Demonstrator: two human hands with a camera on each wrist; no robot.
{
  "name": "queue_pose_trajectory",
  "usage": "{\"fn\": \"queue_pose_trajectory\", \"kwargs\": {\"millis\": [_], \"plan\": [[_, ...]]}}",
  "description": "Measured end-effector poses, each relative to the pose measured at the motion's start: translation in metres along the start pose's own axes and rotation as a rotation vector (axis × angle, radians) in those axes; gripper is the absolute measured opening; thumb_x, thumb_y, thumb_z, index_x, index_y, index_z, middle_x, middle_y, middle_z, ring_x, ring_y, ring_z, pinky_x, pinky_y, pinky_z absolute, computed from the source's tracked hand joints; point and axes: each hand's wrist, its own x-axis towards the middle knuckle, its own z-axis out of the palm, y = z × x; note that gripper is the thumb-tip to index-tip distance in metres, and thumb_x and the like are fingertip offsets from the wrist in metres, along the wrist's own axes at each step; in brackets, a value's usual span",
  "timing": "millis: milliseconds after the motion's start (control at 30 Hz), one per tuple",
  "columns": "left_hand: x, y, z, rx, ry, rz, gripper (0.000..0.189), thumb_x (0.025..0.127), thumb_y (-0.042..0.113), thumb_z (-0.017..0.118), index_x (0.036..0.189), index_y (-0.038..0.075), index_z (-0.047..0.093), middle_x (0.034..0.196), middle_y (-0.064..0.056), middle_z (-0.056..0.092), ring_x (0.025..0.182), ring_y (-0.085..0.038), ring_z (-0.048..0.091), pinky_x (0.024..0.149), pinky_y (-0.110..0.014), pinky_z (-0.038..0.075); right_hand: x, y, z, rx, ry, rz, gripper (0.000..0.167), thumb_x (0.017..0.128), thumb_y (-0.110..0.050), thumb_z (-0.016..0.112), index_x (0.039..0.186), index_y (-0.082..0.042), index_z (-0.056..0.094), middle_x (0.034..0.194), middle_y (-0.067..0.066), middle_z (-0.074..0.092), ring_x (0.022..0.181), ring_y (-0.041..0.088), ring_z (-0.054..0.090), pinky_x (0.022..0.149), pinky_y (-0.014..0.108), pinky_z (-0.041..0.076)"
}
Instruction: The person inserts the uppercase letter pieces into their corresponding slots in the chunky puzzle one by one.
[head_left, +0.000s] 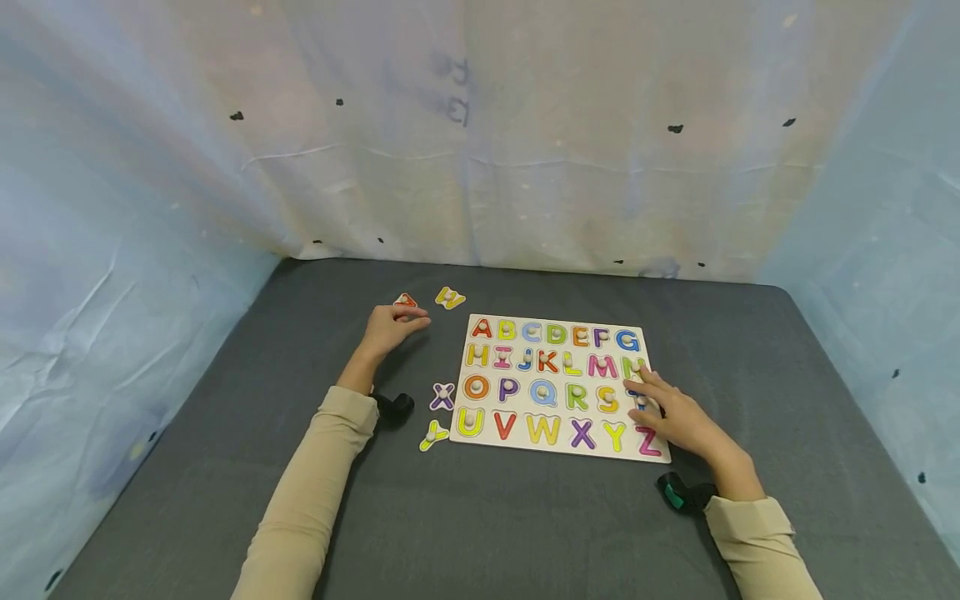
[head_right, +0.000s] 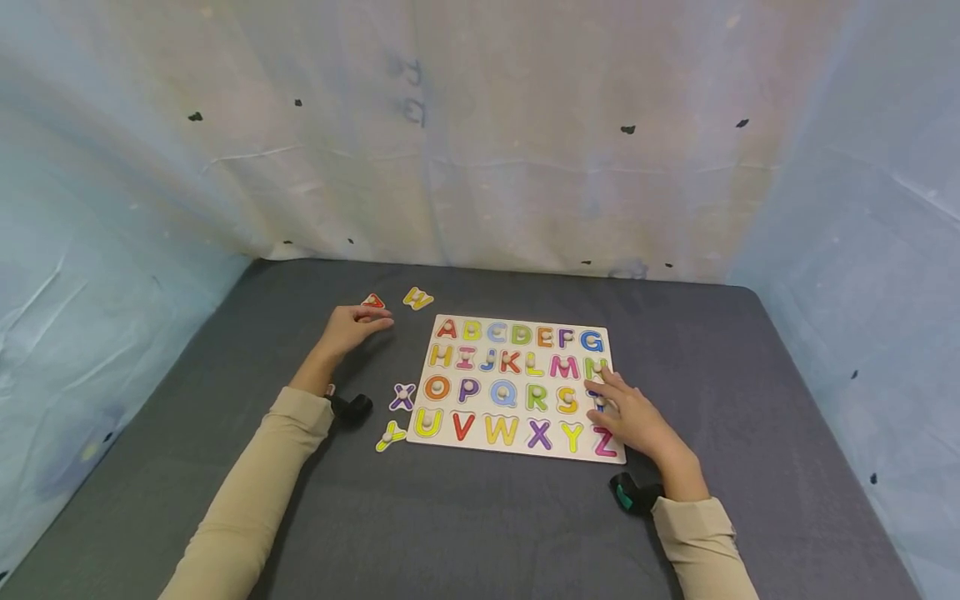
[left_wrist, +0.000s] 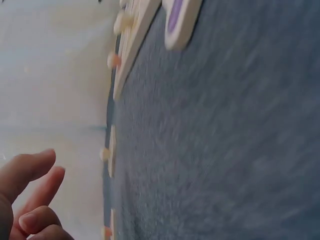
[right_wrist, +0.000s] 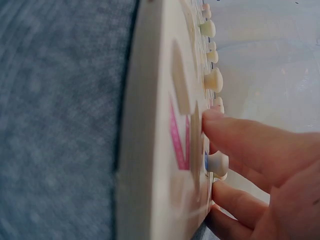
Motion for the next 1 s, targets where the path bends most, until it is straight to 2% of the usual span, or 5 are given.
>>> {"fn": "queue_pose_trajectory", "kwargs": {"millis": [133,167,500,833,1000], "plan": [[0.011,-0.003,-0.002,-0.070,0.063,-0.066,0.033,0.088,0.022,0.070,0.114,0.001,0.070,0.128,-0.017,0.063,0.116,-0.027,0.057,0.095,-0.034,0.048,-0.001,0.001,0.000,-0.002,0.006,-0.004,0.062,0.091,-0.033,0.063,0.144,-0.006,0.045,0.157,0.028,0.021,0.144,0.051,0.019,0.112,0.068,0.015],[0.014,-0.004,-0.002,-0.101,0.079,-0.082,0.033,0.088,0.020,0.070,0.114,0.000,0.070,0.130,-0.018,0.062,0.117,-0.031,0.056,0.096,-0.036,0.047,-0.001,0.001,0.000,-0.001,0.007,-0.005,0.062,0.091,-0.033,0.063,0.144,-0.006,0.045,0.157,0.028,0.021,0.144,0.051,0.019,0.112,0.068,0.015],[0.037,-0.015,-0.001,-0.212,0.271,-0.244,0.032,0.089,0.020,0.069,0.115,0.002,0.070,0.132,-0.017,0.061,0.126,-0.031,0.053,0.104,-0.043,0.045,-0.001,0.001,0.000,0.006,0.010,-0.004,0.061,0.091,-0.032,0.064,0.143,-0.005,0.045,0.156,0.029,0.021,0.143,0.051,0.019,0.113,0.068,0.014],[0.042,-0.016,-0.002,-0.031,0.335,-0.378,0.034,0.086,0.036,0.070,0.109,0.010,0.074,0.127,-0.011,0.066,0.121,-0.031,0.057,0.105,-0.049,0.040,-0.001,0.000,0.000,0.011,0.012,-0.005,0.061,0.091,-0.032,0.064,0.143,-0.005,0.045,0.156,0.030,0.021,0.143,0.052,0.020,0.112,0.068,0.014],[0.043,-0.015,-0.002,0.015,0.344,-0.403,0.033,0.086,0.036,0.071,0.107,0.011,0.075,0.125,-0.010,0.067,0.116,-0.031,0.059,0.101,-0.048,0.042,-0.001,0.000,0.000,0.013,0.012,-0.003,0.061,0.091,-0.032,0.063,0.143,-0.005,0.045,0.156,0.029,0.021,0.143,0.052,0.020,0.112,0.068,0.014]]}}
